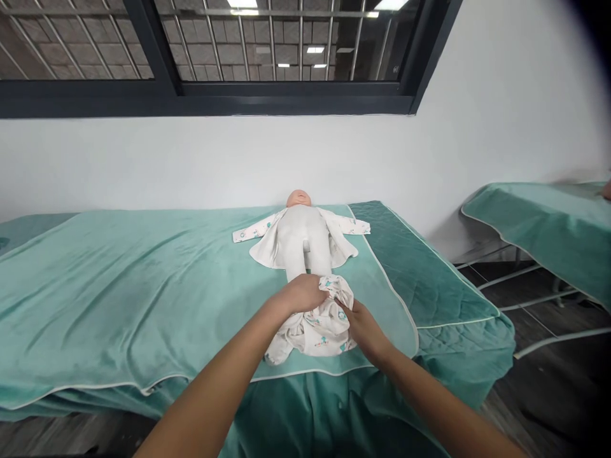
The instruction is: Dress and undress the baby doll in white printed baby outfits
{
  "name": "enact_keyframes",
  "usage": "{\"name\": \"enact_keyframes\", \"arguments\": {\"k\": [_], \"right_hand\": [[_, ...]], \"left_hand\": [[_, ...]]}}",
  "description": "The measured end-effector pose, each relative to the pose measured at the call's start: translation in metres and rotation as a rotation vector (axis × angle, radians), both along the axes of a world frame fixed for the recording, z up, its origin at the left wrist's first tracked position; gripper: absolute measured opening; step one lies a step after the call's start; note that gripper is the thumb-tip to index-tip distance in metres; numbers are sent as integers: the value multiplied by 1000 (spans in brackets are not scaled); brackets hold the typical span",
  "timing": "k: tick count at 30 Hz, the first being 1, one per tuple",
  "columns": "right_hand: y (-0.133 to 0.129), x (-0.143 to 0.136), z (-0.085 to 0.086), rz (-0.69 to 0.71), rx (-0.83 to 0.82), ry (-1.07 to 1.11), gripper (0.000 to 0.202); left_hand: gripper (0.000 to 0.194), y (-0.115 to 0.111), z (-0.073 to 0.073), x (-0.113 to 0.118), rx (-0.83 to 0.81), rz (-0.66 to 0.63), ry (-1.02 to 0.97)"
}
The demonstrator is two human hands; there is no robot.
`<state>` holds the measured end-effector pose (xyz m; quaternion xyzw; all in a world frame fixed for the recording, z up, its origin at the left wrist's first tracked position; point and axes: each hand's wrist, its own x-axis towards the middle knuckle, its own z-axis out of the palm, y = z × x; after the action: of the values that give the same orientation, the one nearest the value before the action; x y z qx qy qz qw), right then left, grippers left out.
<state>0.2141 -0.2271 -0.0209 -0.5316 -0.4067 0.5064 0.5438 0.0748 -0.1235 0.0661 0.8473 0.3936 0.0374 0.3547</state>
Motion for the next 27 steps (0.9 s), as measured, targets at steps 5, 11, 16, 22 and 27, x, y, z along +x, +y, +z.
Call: {"name": "enact_keyframes", "arguments": {"k": [5, 11, 16, 22, 27], "right_hand": [[3, -2, -3, -114, 101, 61, 51], [28, 9, -16, -231, 250, 137, 41], [62, 23, -20, -262, 291, 90, 35], [83, 34, -10, -268, 360, -108, 34], [101, 35, 4, -282, 386, -263, 31]], "left_hand": [[31, -3, 7, -15, -338, 39, -219], [57, 0, 11, -34, -838, -32, -521], [57, 18, 7, -31, -780, 91, -658], [23, 41, 11, -16, -246, 173, -642], [22, 62, 7, 1, 74, 207, -628]]}}
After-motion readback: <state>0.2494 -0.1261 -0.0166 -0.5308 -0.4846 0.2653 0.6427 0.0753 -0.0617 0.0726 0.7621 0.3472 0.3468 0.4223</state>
